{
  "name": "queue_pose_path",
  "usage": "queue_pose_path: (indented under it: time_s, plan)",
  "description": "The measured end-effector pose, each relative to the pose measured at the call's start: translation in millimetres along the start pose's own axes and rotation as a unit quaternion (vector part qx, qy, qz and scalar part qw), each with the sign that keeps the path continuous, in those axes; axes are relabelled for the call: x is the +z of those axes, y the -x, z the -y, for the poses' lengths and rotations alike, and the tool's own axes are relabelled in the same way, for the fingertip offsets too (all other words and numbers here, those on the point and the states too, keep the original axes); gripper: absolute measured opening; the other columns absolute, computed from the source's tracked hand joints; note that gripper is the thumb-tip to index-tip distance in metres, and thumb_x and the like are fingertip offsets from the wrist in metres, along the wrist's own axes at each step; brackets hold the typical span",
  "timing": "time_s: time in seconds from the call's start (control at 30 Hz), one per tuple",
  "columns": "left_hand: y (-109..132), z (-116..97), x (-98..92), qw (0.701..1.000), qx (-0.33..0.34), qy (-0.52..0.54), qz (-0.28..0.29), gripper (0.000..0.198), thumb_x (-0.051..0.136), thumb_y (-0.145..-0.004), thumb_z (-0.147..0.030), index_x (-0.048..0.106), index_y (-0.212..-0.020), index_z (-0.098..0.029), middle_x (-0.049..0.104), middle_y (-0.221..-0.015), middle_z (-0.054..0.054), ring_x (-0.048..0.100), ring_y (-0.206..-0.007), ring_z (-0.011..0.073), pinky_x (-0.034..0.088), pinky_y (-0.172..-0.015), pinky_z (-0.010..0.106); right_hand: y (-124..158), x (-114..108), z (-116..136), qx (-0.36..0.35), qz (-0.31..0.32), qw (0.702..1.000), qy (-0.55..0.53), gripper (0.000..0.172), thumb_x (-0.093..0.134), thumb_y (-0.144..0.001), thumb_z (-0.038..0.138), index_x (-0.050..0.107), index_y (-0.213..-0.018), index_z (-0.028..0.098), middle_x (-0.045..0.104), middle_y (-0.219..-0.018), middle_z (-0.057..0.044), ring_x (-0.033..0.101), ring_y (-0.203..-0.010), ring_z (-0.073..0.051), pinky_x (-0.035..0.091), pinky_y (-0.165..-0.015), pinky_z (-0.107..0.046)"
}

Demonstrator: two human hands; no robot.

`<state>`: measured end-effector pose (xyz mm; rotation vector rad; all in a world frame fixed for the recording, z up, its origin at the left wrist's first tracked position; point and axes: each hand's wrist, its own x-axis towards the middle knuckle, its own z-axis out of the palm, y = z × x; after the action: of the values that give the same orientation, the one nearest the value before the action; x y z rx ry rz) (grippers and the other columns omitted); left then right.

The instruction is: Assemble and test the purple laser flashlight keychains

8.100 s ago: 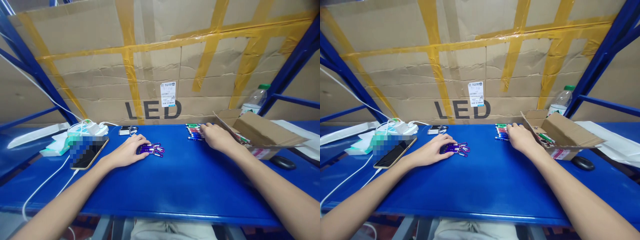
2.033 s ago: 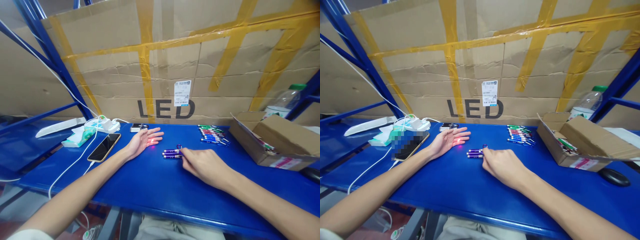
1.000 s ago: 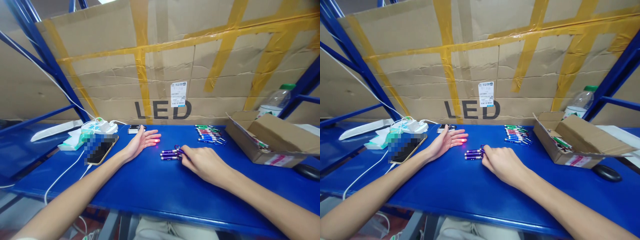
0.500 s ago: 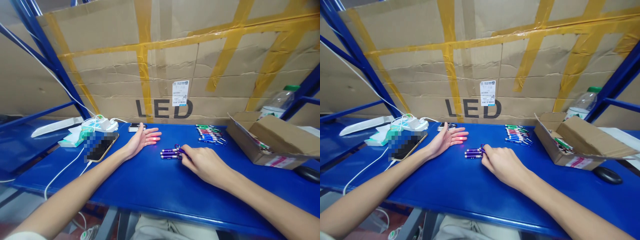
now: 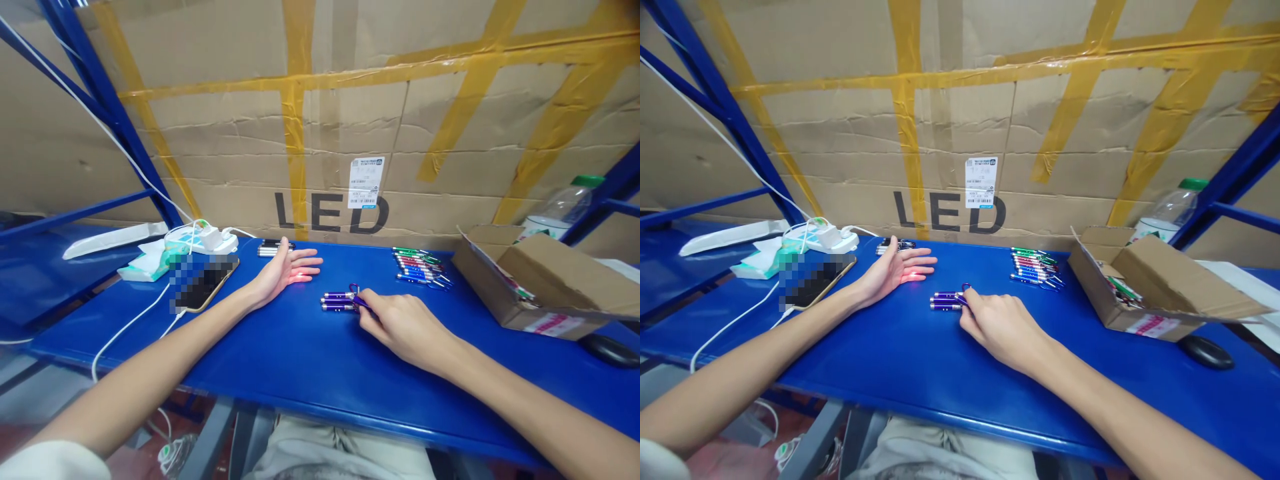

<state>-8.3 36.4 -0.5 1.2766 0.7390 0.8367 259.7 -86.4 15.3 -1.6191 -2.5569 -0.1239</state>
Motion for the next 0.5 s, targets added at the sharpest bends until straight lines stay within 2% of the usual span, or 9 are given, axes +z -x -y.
queue_pose_path:
  time_s: [0.2, 0.5]
  plan:
    - [1.4, 0.6, 0.9, 1.000, 0.002, -0.003, -0.002, 0.084, 0.023, -0.105, -0.078, 0.062, -0.147, -0.016, 0.065, -0.151, 0.020, 0.063, -0.139, 0.0375, 0.046, -0.117, 0.052, 0.0, -1.3, -3.7, 0.001, -0.010, 1.000, -0.003, 0.020, 0.046, -0.111, 0.028, 0.064, -0.110, 0.017, 0.080, -0.083, -0.008, 0.075, -0.070, -0.024, 0.024, -0.059, -0.033]
    - [3.3, -2.3, 5.7, 1.000, 0.010, -0.005, -0.003, 0.082, 0.024, -0.106, -0.077, 0.065, -0.143, -0.016, 0.068, -0.148, 0.021, 0.064, -0.137, 0.0368, 0.046, -0.118, 0.052, 0.0, 9.2, -9.6, -0.015, -0.026, 0.999, -0.026, 0.025, 0.044, -0.111, 0.032, 0.065, -0.115, 0.018, 0.079, -0.080, -0.007, 0.076, -0.070, -0.025, 0.031, -0.059, -0.031]
